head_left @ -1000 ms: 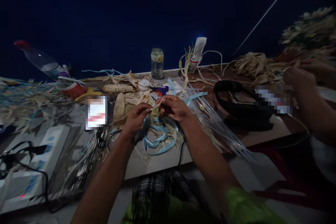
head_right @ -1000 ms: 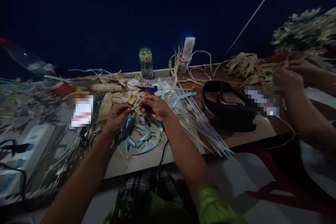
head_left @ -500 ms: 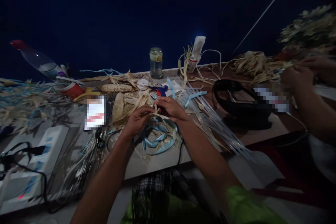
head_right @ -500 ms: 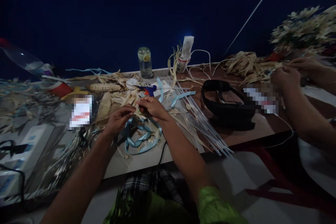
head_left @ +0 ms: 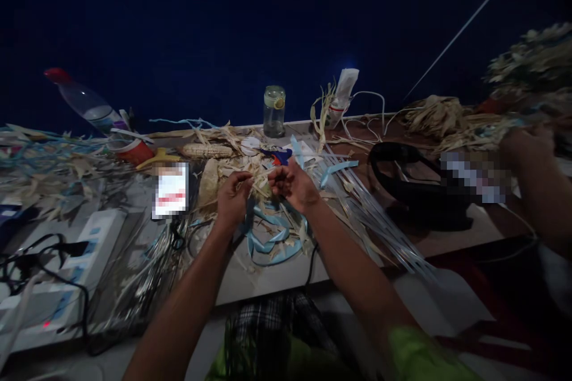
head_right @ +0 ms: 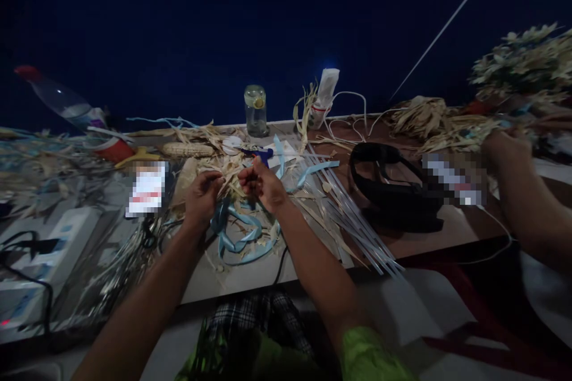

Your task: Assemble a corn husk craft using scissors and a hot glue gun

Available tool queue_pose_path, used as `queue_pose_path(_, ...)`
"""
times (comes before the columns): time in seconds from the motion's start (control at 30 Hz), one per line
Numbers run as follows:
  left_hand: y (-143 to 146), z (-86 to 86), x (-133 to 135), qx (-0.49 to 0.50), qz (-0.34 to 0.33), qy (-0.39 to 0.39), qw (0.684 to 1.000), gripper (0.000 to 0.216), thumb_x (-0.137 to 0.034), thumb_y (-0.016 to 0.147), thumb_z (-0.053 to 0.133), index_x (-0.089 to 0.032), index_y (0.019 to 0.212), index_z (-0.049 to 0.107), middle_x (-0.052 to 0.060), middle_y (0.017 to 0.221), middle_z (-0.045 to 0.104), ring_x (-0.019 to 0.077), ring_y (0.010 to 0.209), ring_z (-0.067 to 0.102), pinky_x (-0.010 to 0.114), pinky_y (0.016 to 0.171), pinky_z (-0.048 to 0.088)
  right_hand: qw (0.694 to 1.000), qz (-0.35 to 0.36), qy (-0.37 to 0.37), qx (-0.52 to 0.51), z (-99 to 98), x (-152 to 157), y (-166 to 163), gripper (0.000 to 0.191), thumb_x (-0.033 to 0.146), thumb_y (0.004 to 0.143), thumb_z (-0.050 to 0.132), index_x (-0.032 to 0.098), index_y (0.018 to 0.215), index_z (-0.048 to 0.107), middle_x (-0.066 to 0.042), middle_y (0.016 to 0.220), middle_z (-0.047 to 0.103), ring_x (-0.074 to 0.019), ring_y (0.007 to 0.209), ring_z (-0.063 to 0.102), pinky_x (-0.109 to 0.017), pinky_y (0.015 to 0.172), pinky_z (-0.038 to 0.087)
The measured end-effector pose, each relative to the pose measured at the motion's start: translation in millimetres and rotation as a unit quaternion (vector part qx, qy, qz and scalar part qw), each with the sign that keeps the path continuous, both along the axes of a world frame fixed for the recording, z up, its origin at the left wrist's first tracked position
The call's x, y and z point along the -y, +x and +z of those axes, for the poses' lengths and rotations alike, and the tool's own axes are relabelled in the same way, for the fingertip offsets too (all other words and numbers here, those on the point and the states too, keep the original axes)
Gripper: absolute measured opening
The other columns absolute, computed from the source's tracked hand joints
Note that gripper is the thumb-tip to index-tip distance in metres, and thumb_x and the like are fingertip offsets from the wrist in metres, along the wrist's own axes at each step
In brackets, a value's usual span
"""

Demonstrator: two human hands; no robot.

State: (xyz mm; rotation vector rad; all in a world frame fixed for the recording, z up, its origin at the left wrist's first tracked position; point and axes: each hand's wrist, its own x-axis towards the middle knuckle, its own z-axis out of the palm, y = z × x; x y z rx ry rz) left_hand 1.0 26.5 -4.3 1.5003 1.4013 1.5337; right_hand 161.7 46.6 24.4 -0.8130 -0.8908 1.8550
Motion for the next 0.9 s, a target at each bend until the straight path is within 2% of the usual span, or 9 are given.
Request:
queue_pose_path(0.17, 2, -3.9, 1, 0.005, -0.024, -0.006, 1.0, 0.012, -0.027, 0.073, 0.058, -0.018, 0.082, 0.06, 0.001, 0.081, 0.06, 0.0142, 0.079, 0.055, 0.027, 0.076, 0.042, 0.979, -0.081, 0.127, 0.139, -8.6, 6, -13, 0.036, 0.052, 0.066, 0.062, 0.017, 0.066, 0.055, 0.004, 0.058, 0.051, -0.0058, 0.049, 0.043, -0.021, 0.051, 0.035)
queue_pose_path(0.27, 4, -2.8, 2, 0.018, -0.029, -0.027, 0.999, 0.012, -0.026, 0.072, 0.059, -0.018, 0.081, 0.06, 0.001, 0.079, 0.059, 0.0131, 0.076, 0.054, 0.026, 0.074, 0.041, 0.965, -0.119, 0.157, 0.175, -12.4, 5, -17, 0.029, 0.045, 0.069, 0.061, 0.018, 0.063, 0.052, 0.005, 0.054, 0.047, -0.0059, 0.048, 0.04, -0.021, 0.05, 0.033)
queue_pose_path(0.4, 6, 0.4, 2, 0.111, -0.06, -0.074, 0.989, 0.015, -0.026, 0.067, 0.065, -0.017, 0.078, 0.058, -0.002, 0.072, 0.055, 0.0097, 0.066, 0.049, 0.023, 0.064, 0.039, 0.973, -0.118, 0.142, 0.14, -11.0, 5, -17, 0.024, 0.04, 0.069, 0.063, 0.018, 0.065, 0.053, 0.006, 0.053, 0.048, -0.0061, 0.047, 0.041, -0.021, 0.05, 0.033)
queue_pose_path(0.53, 8, 1.2, 1, 0.215, -0.134, -0.139, 0.957, 0.02, -0.027, 0.062, 0.07, -0.018, 0.075, 0.057, -0.004, 0.066, 0.054, 0.0076, 0.06, 0.048, 0.021, 0.06, 0.039, 0.977, -0.129, 0.124, 0.119, -8.4, 5, -17, 0.028, 0.04, 0.067, 0.065, 0.017, 0.059, 0.05, 0.006, 0.052, 0.047, -0.005, 0.046, 0.04, -0.02, 0.048, 0.033)
queue_pose_path(0.63, 9, 1.9, 1, 0.282, -0.191, -0.16, 0.926, 0.024, -0.028, 0.06, 0.072, -0.019, 0.075, 0.056, -0.003, 0.067, 0.059, 0.0096, 0.064, 0.055, 0.024, 0.067, 0.042, 0.985, -0.127, 0.085, 0.077, -8.1, 5, -18, 0.03, 0.042, 0.063, 0.067, 0.017, 0.058, 0.051, 0.005, 0.053, 0.049, -0.0042, 0.046, 0.041, -0.019, 0.046, 0.033)
queue_pose_path(0.73, 9, 3.0, 2, 0.311, -0.245, -0.176, 0.901, 0.03, -0.031, 0.058, 0.074, -0.019, 0.076, 0.054, 0.0, 0.071, 0.063, 0.015, 0.07, 0.061, 0.033, 0.075, 0.045, 0.993, -0.108, 0.042, 0.035, -7.5, 5, -20, 0.031, 0.042, 0.06, 0.069, 0.017, 0.059, 0.052, 0.005, 0.052, 0.05, -0.0037, 0.044, 0.041, -0.017, 0.043, 0.032)
queue_pose_path(0.9, 7, 0.5, 2, 0.325, -0.275, -0.182, 0.887, 0.034, -0.034, 0.055, 0.076, -0.02, 0.078, 0.055, 0.003, 0.081, 0.067, 0.0196, 0.078, 0.064, 0.041, 0.086, 0.043, 0.995, -0.102, 0.011, 0.018, -5.5, 7, -21, 0.032, 0.042, 0.057, 0.071, 0.016, 0.058, 0.052, 0.006, 0.049, 0.048, -0.0032, 0.043, 0.039, -0.017, 0.041, 0.028)
